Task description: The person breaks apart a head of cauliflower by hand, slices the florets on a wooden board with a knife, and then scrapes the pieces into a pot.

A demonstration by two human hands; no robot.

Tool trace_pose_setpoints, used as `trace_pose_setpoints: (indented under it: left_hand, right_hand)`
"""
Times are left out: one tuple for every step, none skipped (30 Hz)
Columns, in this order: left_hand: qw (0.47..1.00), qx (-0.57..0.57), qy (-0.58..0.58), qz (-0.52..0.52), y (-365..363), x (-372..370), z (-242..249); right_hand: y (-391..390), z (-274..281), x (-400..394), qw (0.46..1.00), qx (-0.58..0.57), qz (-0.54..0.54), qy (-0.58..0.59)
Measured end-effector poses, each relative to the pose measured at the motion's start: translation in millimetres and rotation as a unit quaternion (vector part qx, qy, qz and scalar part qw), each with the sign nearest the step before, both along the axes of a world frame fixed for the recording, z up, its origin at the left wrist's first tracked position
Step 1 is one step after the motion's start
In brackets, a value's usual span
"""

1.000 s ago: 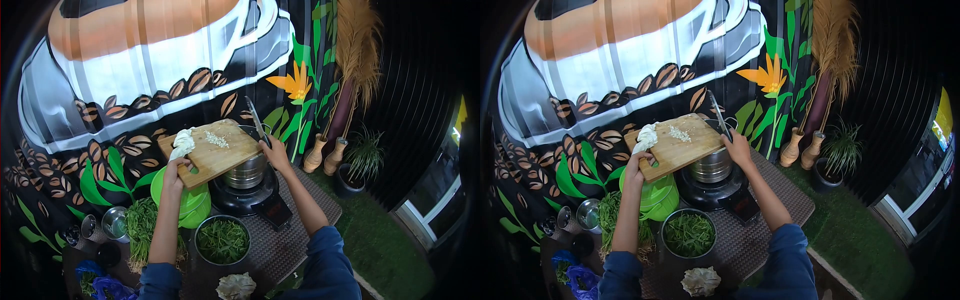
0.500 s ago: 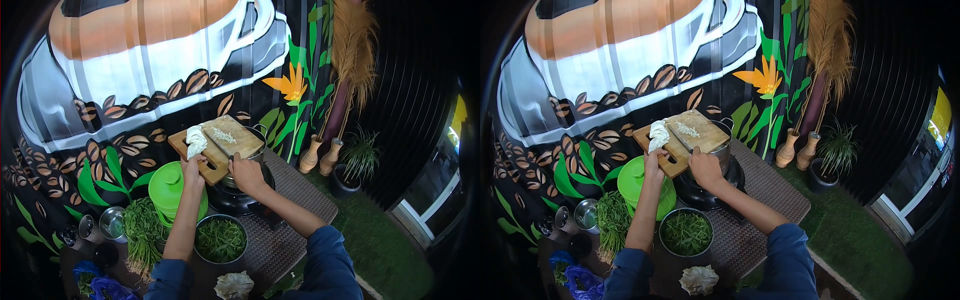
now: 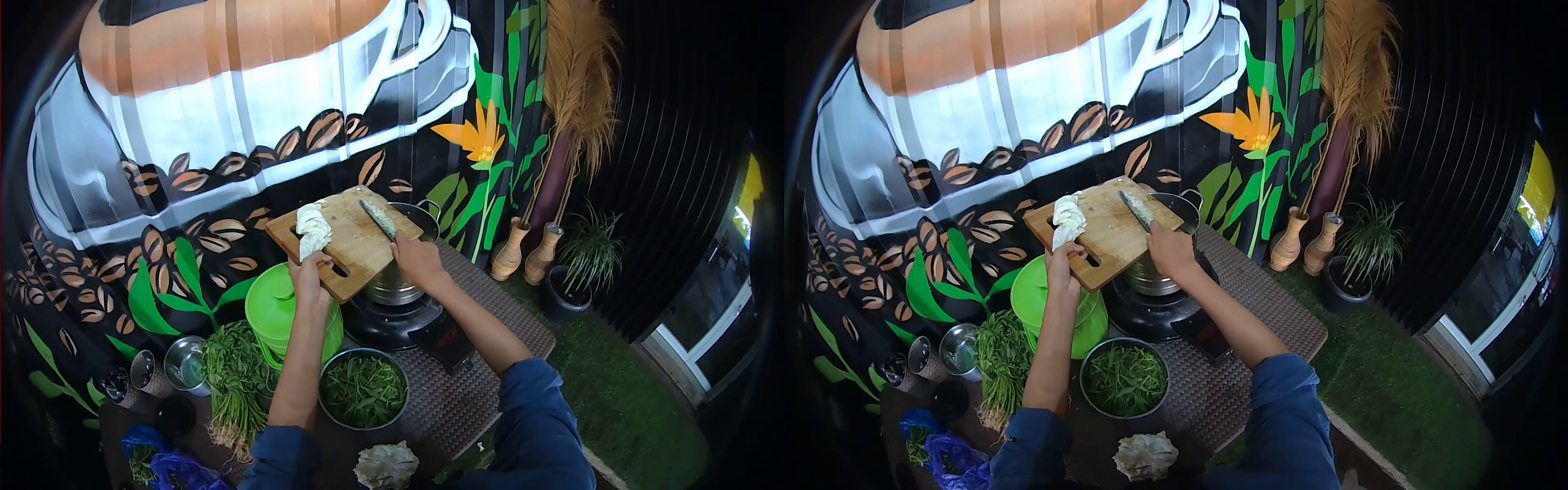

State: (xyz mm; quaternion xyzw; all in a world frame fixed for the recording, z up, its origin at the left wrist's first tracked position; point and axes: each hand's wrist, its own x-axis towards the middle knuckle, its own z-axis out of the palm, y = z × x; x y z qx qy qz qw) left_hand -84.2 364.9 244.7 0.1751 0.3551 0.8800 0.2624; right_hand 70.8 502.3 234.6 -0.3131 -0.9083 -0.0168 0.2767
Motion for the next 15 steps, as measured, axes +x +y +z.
trace_pose_setpoints:
  left_hand:
    - [1.000,0.003,0.002,0.003,-0.4,-1.7,0.6]
    - [1.000,0.006,0.004,0.005,-0.8,-3.1,1.0]
    - [1.000,0.006,0.004,0.005,-1.1,-4.2,1.4]
    - [1.000,0.013,0.006,0.008,-1.6,-4.9,1.8]
    - [1.000,0.020,0.008,0.011,-2.3,-5.6,1.8]
    - [1.000,0.018,0.007,0.011,-3.2,-7.2,2.2]
    - [1.000,0.012,0.004,0.010,-4.2,-9.1,2.9]
    - [1.000,0.007,-0.001,0.010,-5.3,-10.3,3.0]
    - [1.000,0.006,-0.001,0.010,-6.7,-10.8,2.6]
    - [1.000,0.011,0.001,0.012,-8.2,-11.5,2.5]
    - [1.000,0.017,0.005,0.015,-9.5,-12.7,3.1]
    - [1.000,0.017,0.005,0.015,-11.4,-16.2,3.8]
    - [1.000,0.013,0.004,0.005,-14.0,-20.6,4.8]
    - [1.000,0.009,0.004,-0.005,-15.4,-23.4,5.2]
    - [1.000,0.009,0.004,-0.004,-15.8,-25.2,5.0]
  right_hand:
    - [3.8,-1.1,2.0,1.000,-0.007,-0.007,0.002]
    - [7.2,-2.3,3.2,1.000,-0.016,-0.018,0.001]
    - [10.9,-3.2,4.2,1.000,-0.016,-0.018,0.001]
    - [13.2,-2.4,5.2,0.999,-0.026,-0.033,-0.005]
    - [15.3,-2.2,6.2,0.998,-0.036,-0.048,-0.012]
    - [17.2,-2.1,6.7,0.998,-0.037,-0.048,-0.013]
    - [20.0,-3.3,6.7,0.998,-0.036,-0.058,-0.015]
    - [22.8,-4.9,8.0,0.997,-0.034,-0.069,-0.018]
    - [25.7,-6.5,11.5,0.997,-0.035,-0.069,-0.019]
    - [28.6,-7.1,16.2,0.997,-0.018,-0.066,-0.037]
    - [31.2,-7.4,20.3,0.997,-0.002,-0.062,-0.055]
    - [33.6,-7.9,23.8,0.997,-0.002,-0.062,-0.055]
    - [33.2,-5.8,27.2,0.996,-0.018,-0.083,-0.024]
    - [32.3,-3.9,28.3,0.994,-0.034,-0.103,0.008]
    - [31.2,-2.1,28.8,0.994,-0.035,-0.102,0.008]
